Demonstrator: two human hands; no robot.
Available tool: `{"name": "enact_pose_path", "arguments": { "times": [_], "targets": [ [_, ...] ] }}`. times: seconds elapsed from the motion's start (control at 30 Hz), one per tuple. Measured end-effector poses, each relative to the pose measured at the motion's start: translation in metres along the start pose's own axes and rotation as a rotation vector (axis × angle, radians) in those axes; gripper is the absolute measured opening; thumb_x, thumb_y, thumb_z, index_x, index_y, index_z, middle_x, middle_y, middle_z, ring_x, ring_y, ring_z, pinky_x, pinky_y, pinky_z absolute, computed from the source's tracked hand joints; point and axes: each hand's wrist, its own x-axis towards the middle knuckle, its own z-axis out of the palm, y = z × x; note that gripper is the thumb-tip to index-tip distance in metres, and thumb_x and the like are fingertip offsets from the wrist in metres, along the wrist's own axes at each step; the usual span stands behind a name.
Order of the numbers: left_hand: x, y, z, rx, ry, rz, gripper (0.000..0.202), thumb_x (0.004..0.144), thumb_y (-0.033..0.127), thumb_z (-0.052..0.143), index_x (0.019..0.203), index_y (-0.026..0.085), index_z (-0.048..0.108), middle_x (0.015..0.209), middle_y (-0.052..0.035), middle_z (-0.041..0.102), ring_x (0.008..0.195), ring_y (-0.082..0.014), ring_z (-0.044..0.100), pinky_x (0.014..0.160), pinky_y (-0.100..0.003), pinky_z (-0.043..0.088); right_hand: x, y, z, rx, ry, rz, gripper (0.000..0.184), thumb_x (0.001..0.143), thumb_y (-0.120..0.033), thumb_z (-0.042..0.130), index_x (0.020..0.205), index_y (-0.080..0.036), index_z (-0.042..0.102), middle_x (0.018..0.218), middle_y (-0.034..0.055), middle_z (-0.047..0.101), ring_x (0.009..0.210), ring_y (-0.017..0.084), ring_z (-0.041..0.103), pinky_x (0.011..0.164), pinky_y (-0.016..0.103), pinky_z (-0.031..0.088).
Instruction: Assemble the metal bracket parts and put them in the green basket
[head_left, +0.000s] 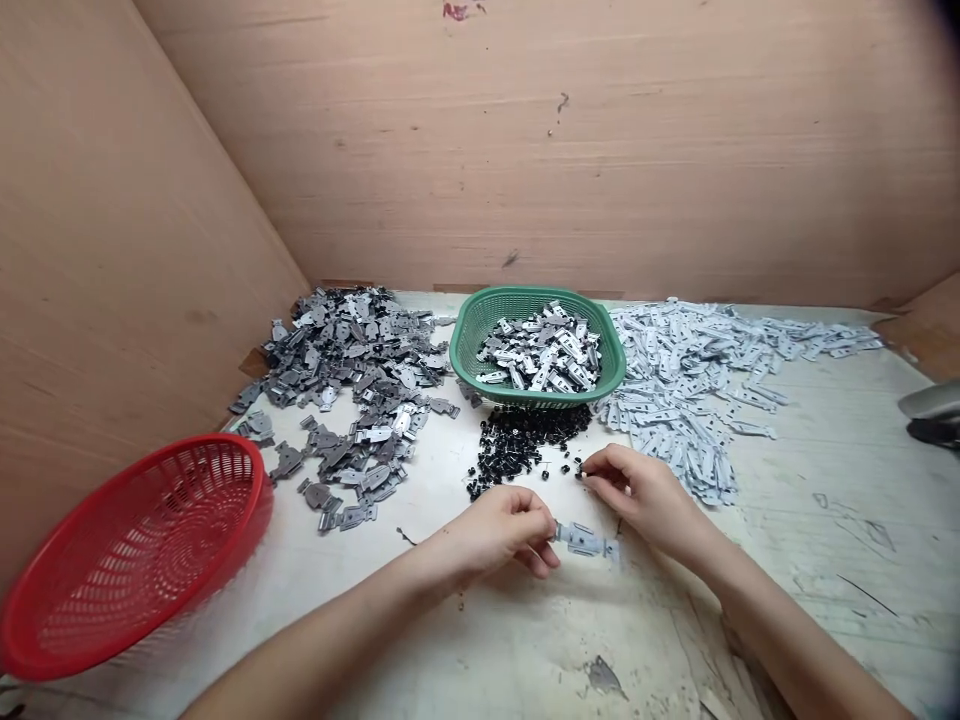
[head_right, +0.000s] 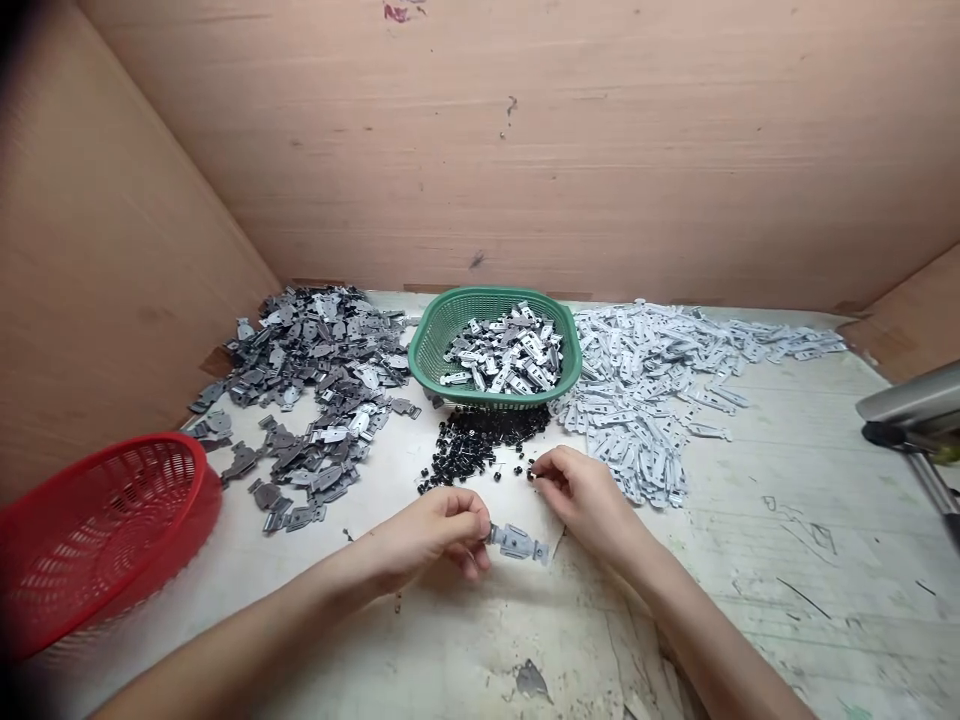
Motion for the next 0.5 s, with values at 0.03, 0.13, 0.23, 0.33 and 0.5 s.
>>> {"name": "enact_pose_path", "arguments": {
  "times": [0.03, 0.13, 0.23, 0.33, 0.5],
  "targets": [
    [0.000, 0.001, 0.000, -0.010, 0.019, 0.014, 0.019, 0.067, 0.031, 0.061, 0.070, 0.014, 0.053, 0.060, -0.0025, 0.063, 0.049, -0.0105, 0.056, 0.057, -0.026, 0.045, -0.002, -0.001, -0.003, 0.015, -0.001, 0.006, 0.009, 0.084, -0.024, 0.050, 0.083, -0.021, 0.057, 0.078, 0.0030, 0.063, 0.068, 0.017, 0.059, 0.061, 0.029, 0.046],
    [0.000, 0.003, -0.001, -0.041, 0.066, 0.049, 0.018, 0.068, 0.030, 0.059, 0.069, 0.015, 0.049, 0.060, -0.0017, 0.062, 0.047, -0.0097, 0.056, 0.055, -0.024, 0.044, -0.006, -0.002, -0.009, 0.030, 0.040, -0.009, 0.014, 0.087, -0.029, 0.048, 0.080, -0.021, 0.056, 0.075, 0.0029, 0.062, 0.067, 0.017, 0.057, 0.061, 0.029, 0.044],
    [0.001, 0.002, 0.000, -0.028, 0.094, 0.057, 0.016, 0.070, 0.029, 0.057, 0.069, 0.015, 0.048, 0.061, -0.0014, 0.063, 0.045, -0.0089, 0.056, 0.054, -0.023, 0.043, -0.009, 0.000, -0.010, 0.059, 0.106, 0.048, 0.015, 0.086, -0.034, 0.050, 0.082, -0.021, 0.054, 0.070, 0.0008, 0.059, 0.060, 0.015, 0.055, 0.055, 0.027, 0.043],
    [0.001, 0.000, 0.002, -0.003, 0.096, 0.053, 0.014, 0.071, 0.027, 0.056, 0.070, 0.016, 0.048, 0.062, -0.0016, 0.063, 0.047, -0.0093, 0.057, 0.055, -0.023, 0.043, -0.008, 0.001, -0.009, 0.233, 0.135, 0.155, 0.023, 0.083, -0.043, 0.054, 0.085, -0.020, 0.054, 0.062, -0.0015, 0.055, 0.051, 0.013, 0.050, 0.048, 0.025, 0.041],
    [0.002, -0.002, 0.002, 0.001, 0.115, 0.057, 0.015, 0.070, 0.028, 0.057, 0.068, 0.015, 0.049, 0.061, -0.0017, 0.063, 0.046, -0.0092, 0.056, 0.053, -0.023, 0.044, -0.008, -0.010, -0.017, 0.709, -0.001, 0.311, 0.034, 0.073, -0.047, 0.068, 0.081, -0.015, 0.061, 0.071, 0.0041, 0.061, 0.062, 0.015, 0.059, 0.056, 0.027, 0.050]
  ]
}}
